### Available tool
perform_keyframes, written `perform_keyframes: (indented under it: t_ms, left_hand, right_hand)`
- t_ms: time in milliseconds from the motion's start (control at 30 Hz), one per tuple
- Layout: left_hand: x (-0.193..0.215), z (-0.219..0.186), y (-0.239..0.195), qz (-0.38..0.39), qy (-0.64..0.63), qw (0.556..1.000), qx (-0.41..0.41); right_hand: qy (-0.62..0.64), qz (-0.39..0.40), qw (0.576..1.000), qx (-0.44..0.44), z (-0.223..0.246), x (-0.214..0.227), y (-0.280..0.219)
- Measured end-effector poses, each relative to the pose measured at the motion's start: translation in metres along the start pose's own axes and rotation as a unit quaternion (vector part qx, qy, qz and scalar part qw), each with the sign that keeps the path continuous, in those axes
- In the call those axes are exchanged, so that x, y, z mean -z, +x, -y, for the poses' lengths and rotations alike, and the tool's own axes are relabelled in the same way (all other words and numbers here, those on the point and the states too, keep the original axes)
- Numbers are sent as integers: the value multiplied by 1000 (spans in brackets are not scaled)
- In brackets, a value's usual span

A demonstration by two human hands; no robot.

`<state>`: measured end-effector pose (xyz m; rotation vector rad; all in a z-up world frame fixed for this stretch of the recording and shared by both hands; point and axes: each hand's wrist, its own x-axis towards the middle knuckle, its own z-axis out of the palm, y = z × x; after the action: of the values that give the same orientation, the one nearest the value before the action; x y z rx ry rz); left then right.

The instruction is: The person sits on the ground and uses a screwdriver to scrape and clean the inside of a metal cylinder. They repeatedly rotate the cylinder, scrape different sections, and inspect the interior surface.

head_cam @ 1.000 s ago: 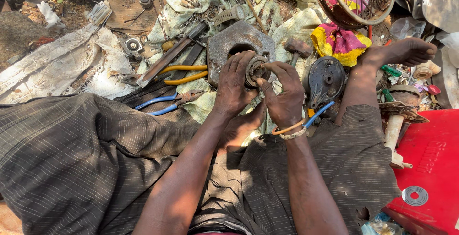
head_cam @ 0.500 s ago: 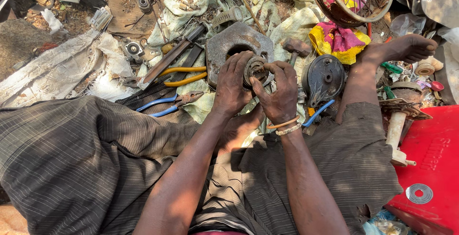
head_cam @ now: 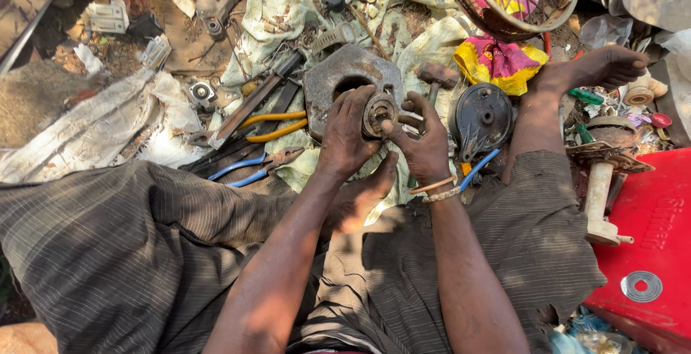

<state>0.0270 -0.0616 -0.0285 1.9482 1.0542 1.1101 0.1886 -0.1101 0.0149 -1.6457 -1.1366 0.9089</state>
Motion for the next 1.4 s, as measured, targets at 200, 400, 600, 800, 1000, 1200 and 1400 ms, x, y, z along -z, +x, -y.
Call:
perform_keyframes:
  t_ms: [200, 400, 600, 800, 1000, 1200, 1400]
  left_hand:
    - [20, -25, 21, 101, 274, 941, -171]
    - [60, -46, 39, 152, 433, 838, -295]
    - [76, -35, 18, 86, 220, 971, -44]
    - [142, -14, -29, 19, -18, 966, 259]
    - [167, -18, -45, -21, -303, 913, 271]
    - [129, -27, -46, -65, -660, 682, 309]
    - [118, -22, -57, -58, -727, 606, 317]
  right_hand:
    - [376, 0, 872, -314, -30, 10, 2]
    - [526, 141, 786, -293, -44, -8, 2]
    - [27, -5, 991, -133, -47, -14, 0]
    - [-91, -20, 995, -26, -17, -8, -12]
    - [101, 245, 964, 4, 38, -65, -32]
    - [-134, 102, 981, 92, 69, -84, -71]
    - [-165, 63, 969, 172, 69, -82, -78]
